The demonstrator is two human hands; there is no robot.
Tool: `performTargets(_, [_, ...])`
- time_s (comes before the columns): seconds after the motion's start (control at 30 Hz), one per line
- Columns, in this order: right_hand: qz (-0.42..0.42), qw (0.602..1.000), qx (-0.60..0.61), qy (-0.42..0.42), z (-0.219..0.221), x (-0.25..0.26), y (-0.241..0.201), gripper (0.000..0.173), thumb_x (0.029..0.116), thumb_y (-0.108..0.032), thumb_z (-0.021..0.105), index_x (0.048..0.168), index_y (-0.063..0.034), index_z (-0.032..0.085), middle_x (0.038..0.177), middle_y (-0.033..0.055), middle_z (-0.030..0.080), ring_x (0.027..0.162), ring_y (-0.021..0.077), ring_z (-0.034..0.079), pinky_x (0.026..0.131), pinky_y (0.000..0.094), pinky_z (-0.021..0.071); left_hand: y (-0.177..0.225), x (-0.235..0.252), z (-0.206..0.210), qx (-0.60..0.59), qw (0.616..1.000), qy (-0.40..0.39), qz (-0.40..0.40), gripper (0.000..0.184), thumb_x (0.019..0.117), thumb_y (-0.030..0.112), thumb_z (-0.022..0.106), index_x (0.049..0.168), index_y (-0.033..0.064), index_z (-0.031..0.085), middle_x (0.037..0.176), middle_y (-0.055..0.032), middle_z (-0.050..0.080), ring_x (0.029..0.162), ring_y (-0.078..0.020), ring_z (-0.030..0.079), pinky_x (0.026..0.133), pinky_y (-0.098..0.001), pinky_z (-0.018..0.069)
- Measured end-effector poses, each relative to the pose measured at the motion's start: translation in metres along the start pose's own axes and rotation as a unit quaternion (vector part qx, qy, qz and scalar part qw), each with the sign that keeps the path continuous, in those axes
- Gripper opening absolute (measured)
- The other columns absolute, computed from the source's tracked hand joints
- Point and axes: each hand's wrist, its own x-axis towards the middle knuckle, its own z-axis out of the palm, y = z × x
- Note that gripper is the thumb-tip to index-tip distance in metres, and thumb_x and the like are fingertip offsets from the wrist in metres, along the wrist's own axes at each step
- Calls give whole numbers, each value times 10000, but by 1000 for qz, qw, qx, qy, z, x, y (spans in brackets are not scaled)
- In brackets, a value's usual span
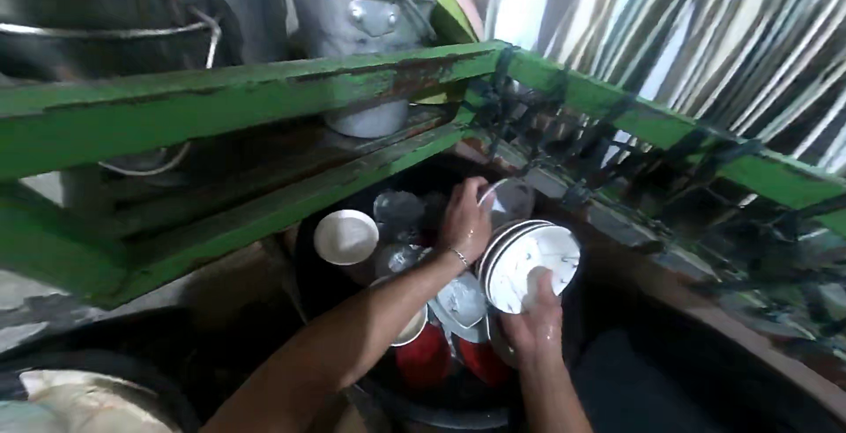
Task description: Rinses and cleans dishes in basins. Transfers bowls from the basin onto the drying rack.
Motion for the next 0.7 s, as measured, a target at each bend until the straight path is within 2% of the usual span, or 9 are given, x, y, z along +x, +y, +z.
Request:
performTargets(0.13, [46,995,79,-41,3,0,-7,448,1098,-468,329,1396,-182,505,1284,86,648,1203,248,639,996,545,545,-1,-24,7,-86,987,-89,-102,499,1112,394,429,1433,25,530,1360,-229,615,1273,-346,596,1084,-555,463])
performTargets(0.2, [71,997,38,-17,-1,-2,-14,427,1096,-409,372,1418,-156,493,1308,129,637,1202,304,642,975,582,551,-4,-35,8,-92,981,-124,-118,584,1120,467,331,1362,6,596,1304,-235,645,1253,-347,605,1084,-567,449])
performTargets(0.27, [75,997,-24,18,-5,-4,-20,375,1080,-273,443,1407,-96,496,1281,178,641,1147,336,665,919,582,581,-12,-28,-1,-16,984,-149,-96,591,1125,450,324,1178,-22,674,1110,-245,685,1086,-369,657,965,-593,495])
performTargets(0.33, [73,994,-70,50,-11,-12,-25,345,1063,-205,490,1378,-66,515,1235,187,656,1088,323,688,874,552,604,-37,-8,-14,112,974,-184,-63,414,1117,312,417,1189,1,682,1124,-237,696,1083,-383,675,956,-602,517])
performTargets(0.4, [62,991,-86,82,-15,-20,-33,350,1049,-178,515,1373,-44,519,1235,197,655,1084,324,688,873,545,605,-67,15,-33,226,943,-230,-83,333,1045,199,540,1311,25,639,1273,-242,664,1200,-412,638,1026,-630,490])
performTargets(0.47, [46,990,-90,94,-22,-28,-41,354,1048,-163,519,1376,-29,520,1246,195,654,1109,313,679,908,541,595,-94,30,-51,314,891,-299,-132,399,1005,278,628,1259,-30,653,1261,-292,645,1205,-463,610,1025,-680,456])
performTargets(0.53, [39,990,-94,100,-27,-36,-48,341,1046,-152,525,1365,-30,528,1222,188,667,1100,291,686,910,522,597,-110,35,-57,386,817,-394,-167,462,1028,385,581,1206,-29,684,1219,-286,663,1163,-457,625,985,-687,453])
performTargets(0.57, [38,989,-94,106,-29,-40,-49,338,1047,-154,524,1363,-34,528,1214,184,670,1093,284,689,905,513,600,-114,34,-57,403,790,-428,-175,441,1039,357,561,1210,-32,677,1214,-285,660,1153,-452,623,974,-683,449])
performTargets(0.7, [38,989,-94,107,-34,-50,-51,335,1052,-144,523,1365,-28,522,1194,178,678,1070,270,699,890,485,611,-119,21,-48,444,757,-454,-157,318,964,156,657,1196,-61,666,1181,-294,660,1113,-463,629,936,-683,469])
